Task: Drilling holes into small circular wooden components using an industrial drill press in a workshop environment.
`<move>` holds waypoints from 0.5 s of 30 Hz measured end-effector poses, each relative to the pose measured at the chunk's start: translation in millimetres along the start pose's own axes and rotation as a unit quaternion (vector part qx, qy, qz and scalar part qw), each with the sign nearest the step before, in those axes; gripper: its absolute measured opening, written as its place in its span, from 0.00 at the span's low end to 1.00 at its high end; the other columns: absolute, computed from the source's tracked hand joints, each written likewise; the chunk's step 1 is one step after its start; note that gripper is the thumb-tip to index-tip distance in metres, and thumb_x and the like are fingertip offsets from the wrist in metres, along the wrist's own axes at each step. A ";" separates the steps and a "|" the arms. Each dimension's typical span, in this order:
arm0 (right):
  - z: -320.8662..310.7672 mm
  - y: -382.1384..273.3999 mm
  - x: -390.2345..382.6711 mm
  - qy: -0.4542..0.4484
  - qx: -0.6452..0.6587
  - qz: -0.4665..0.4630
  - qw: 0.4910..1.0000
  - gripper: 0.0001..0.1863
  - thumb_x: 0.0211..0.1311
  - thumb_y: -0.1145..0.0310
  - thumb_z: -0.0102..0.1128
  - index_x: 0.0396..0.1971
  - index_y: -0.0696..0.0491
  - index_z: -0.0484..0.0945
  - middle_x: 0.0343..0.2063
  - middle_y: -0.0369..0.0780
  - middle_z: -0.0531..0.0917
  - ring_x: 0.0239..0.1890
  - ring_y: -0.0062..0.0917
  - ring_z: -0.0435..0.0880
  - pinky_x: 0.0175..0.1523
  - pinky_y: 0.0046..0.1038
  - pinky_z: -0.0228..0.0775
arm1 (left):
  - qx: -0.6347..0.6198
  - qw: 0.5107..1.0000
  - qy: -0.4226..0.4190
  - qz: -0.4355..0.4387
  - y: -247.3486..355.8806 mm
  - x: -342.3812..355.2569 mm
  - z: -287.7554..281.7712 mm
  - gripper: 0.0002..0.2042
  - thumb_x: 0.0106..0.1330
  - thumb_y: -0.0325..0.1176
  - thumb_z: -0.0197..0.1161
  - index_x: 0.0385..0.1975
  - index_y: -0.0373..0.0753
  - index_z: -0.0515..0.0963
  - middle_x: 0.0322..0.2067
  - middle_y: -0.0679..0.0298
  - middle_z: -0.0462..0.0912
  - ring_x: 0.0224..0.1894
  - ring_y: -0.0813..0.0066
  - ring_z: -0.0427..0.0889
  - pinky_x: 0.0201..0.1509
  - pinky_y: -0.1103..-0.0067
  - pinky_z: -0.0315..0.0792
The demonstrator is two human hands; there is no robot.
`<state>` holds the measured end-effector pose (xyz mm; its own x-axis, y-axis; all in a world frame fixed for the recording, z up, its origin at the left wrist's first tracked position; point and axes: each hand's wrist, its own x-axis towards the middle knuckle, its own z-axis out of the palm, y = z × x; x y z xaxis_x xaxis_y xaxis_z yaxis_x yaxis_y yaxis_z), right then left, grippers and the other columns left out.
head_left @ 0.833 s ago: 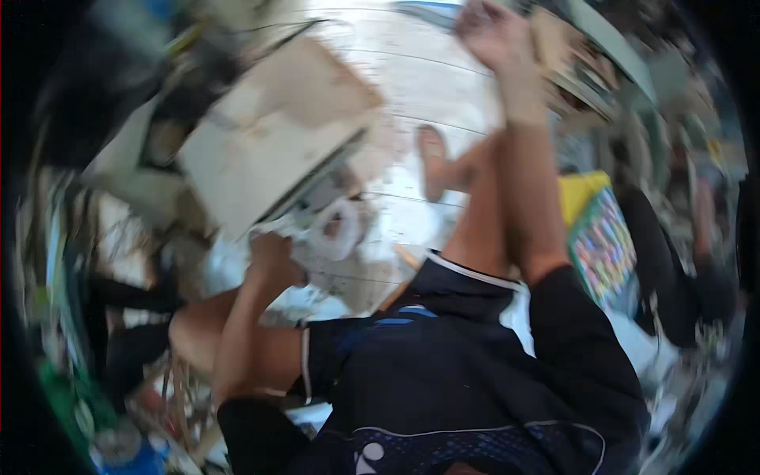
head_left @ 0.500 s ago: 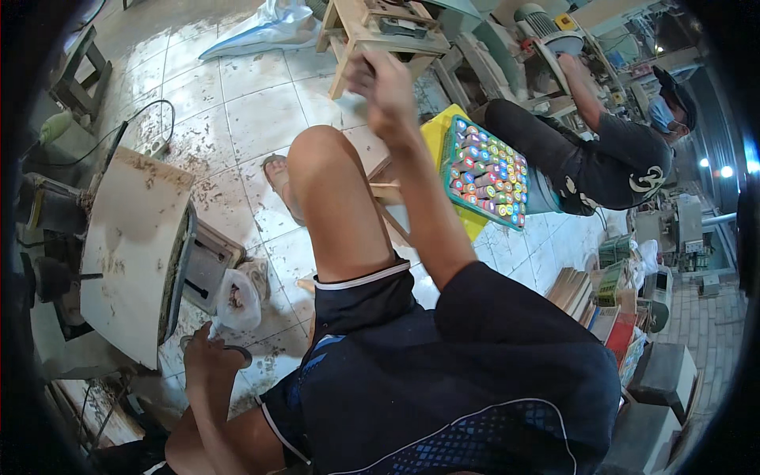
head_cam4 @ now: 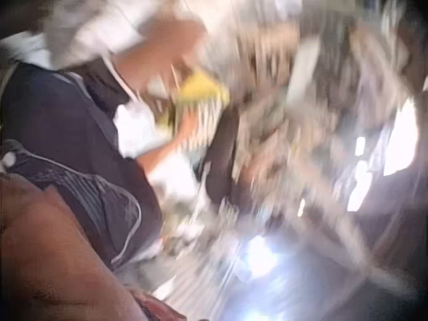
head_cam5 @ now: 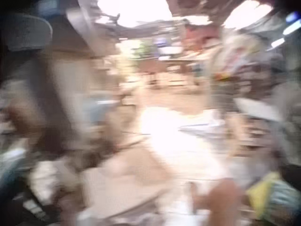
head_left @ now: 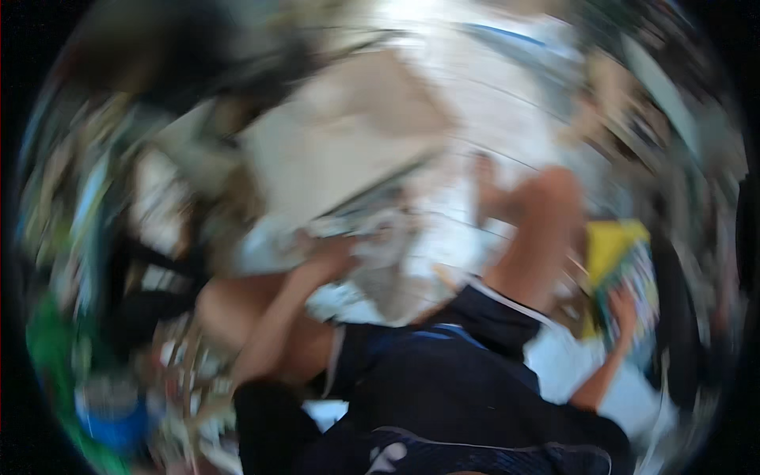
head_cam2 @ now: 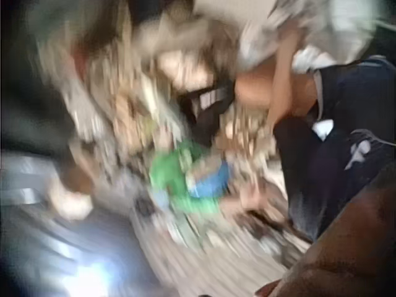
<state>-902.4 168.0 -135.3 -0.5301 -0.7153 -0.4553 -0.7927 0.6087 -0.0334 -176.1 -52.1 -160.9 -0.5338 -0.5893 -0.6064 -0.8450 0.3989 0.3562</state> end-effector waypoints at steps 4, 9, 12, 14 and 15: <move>9.3 23.0 58.2 0.034 -0.056 -0.057 0.996 0.30 0.74 0.50 0.51 0.63 0.59 0.75 0.62 0.50 0.78 0.62 0.43 0.77 0.61 0.39 0.74 | -0.084 0.994 0.017 -0.064 5.0 5.2 7.9 0.24 0.64 0.43 0.65 0.62 0.48 0.78 0.50 0.50 0.85 0.53 0.49 0.84 0.58 0.57 0.76; -12.6 9.5 79.9 0.119 -0.095 -0.003 0.988 0.29 0.75 0.50 0.53 0.60 0.60 0.78 0.59 0.51 0.81 0.58 0.43 0.80 0.59 0.39 0.75 | -0.026 0.996 0.042 -0.072 3.6 -0.3 3.7 0.24 0.64 0.46 0.66 0.57 0.41 0.80 0.46 0.50 0.87 0.52 0.50 0.85 0.54 0.58 0.78; -49.3 -25.2 60.7 0.194 -0.083 0.008 0.977 0.28 0.75 0.50 0.54 0.59 0.60 0.79 0.57 0.51 0.82 0.55 0.43 0.81 0.57 0.38 0.75 | -0.035 0.995 0.059 -0.071 -1.7 2.8 11.4 0.21 0.62 0.47 0.66 0.51 0.42 0.83 0.43 0.52 0.88 0.50 0.51 0.87 0.52 0.58 0.79; -77.2 -58.6 38.5 0.266 -0.043 -0.004 0.963 0.28 0.75 0.50 0.54 0.57 0.60 0.80 0.55 0.52 0.83 0.53 0.43 0.82 0.56 0.38 0.75 | -0.051 0.992 0.087 -0.072 -6.3 4.3 16.8 0.19 0.59 0.48 0.67 0.46 0.44 0.86 0.43 0.54 0.89 0.49 0.52 0.87 0.51 0.59 0.80; -90.9 -78.1 25.6 0.303 -0.013 -0.019 0.953 0.27 0.75 0.50 0.55 0.57 0.60 0.81 0.54 0.52 0.83 0.53 0.43 0.82 0.56 0.38 0.76 | -0.057 0.992 0.073 -0.088 -7.1 6.9 16.8 0.20 0.60 0.50 0.67 0.46 0.43 0.86 0.43 0.54 0.89 0.48 0.51 0.87 0.50 0.59 0.80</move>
<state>-881.4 70.9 -63.5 -0.5710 -0.8084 0.1432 -0.8178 0.5754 -0.0131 -173.2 -47.1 -179.6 -0.3697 -0.7420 -0.5592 -0.9190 0.2032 0.3379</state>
